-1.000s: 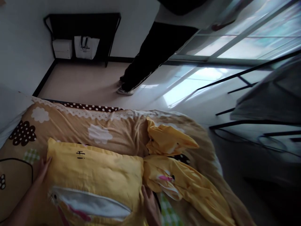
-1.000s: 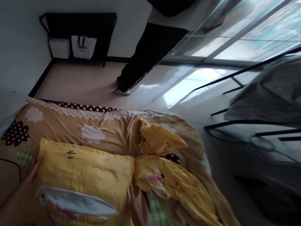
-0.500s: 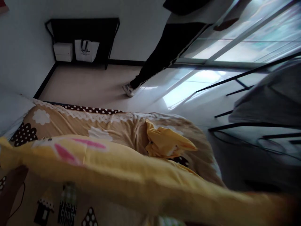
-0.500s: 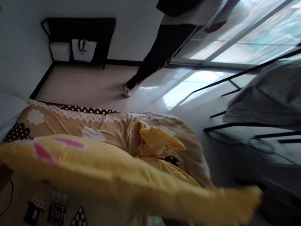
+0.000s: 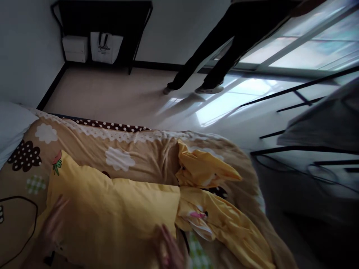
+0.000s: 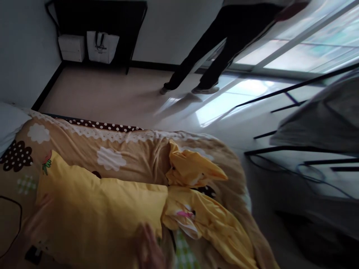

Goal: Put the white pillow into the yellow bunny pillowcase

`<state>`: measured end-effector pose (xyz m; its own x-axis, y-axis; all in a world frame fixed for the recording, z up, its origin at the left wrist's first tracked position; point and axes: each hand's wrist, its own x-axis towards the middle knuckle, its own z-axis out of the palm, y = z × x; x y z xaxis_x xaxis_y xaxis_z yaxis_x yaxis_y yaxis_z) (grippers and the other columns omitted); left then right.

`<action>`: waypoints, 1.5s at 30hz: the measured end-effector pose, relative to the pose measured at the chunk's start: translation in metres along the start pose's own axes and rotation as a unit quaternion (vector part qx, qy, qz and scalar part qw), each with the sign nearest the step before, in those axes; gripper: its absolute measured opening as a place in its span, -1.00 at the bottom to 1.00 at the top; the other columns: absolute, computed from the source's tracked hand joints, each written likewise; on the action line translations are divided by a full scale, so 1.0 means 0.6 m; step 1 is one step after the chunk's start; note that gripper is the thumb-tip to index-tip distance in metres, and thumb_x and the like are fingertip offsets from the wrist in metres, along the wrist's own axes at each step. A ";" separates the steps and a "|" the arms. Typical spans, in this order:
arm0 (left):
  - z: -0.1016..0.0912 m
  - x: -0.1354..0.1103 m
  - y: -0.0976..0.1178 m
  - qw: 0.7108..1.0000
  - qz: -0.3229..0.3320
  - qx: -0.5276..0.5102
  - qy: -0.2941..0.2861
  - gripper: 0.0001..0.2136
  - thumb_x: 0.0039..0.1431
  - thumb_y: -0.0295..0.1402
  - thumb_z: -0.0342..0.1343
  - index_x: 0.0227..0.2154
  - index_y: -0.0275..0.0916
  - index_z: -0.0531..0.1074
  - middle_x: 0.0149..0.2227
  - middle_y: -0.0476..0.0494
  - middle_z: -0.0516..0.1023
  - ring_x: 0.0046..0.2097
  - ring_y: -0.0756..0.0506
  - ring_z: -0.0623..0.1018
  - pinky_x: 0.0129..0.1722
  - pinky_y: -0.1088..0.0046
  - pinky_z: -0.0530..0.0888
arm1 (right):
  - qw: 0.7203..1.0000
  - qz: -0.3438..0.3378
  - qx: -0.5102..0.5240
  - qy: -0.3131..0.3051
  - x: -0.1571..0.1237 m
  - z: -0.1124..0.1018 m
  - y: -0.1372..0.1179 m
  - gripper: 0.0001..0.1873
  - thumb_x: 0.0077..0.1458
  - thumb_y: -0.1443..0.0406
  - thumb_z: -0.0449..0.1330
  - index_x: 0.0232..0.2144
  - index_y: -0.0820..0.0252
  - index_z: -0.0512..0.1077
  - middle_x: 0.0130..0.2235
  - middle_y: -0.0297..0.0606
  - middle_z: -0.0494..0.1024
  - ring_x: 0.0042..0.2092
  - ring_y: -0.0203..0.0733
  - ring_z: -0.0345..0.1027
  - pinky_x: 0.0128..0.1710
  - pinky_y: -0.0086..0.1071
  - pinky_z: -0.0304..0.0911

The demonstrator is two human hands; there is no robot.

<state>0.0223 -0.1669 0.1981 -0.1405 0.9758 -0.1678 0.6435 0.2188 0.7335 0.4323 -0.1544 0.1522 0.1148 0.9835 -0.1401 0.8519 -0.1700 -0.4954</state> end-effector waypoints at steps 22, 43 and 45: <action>0.224 0.224 0.079 0.944 0.212 0.243 -0.077 -0.53 0.29 -0.39 -0.21 0.25 -0.17 0.17 0.26 -0.20 0.29 0.31 -0.12 0.20 0.29 0.13 0.09 | 0.977 -0.163 -0.036 -0.135 0.176 0.192 -0.192 -0.46 0.30 0.23 -0.29 0.24 0.12 0.18 0.26 -0.20 0.23 0.33 -0.23 -0.02 0.28 -0.16 -0.13; 0.193 0.115 0.024 0.931 0.137 0.339 -0.016 -0.50 0.27 -0.22 -0.09 0.27 -0.09 0.14 0.31 -0.19 0.18 0.31 -0.19 0.18 0.30 0.08 -0.08 | 0.985 -0.113 -0.105 -0.076 0.053 0.145 -0.051 -0.45 0.27 0.14 -0.18 0.28 0.01 0.10 0.30 -0.28 0.15 0.32 -0.16 0.01 0.28 -0.13 -0.17; 0.165 0.137 -0.012 0.934 0.074 0.350 0.026 -0.53 0.28 -0.22 -0.13 0.24 -0.16 0.21 0.32 -0.27 0.16 0.32 -0.24 0.15 0.28 0.00 -0.05 | 0.995 -0.014 -0.091 -0.041 0.050 0.130 0.020 -0.39 0.25 0.07 -0.23 0.27 0.11 0.12 0.31 -0.20 0.11 0.33 -0.09 -0.03 0.28 -0.03 -0.18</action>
<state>0.0808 -0.0888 0.1136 -0.0364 0.9979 -0.0534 0.9901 0.0433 0.1338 0.4059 -0.1318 0.0754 0.0535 0.9781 -0.2010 0.9337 -0.1203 -0.3372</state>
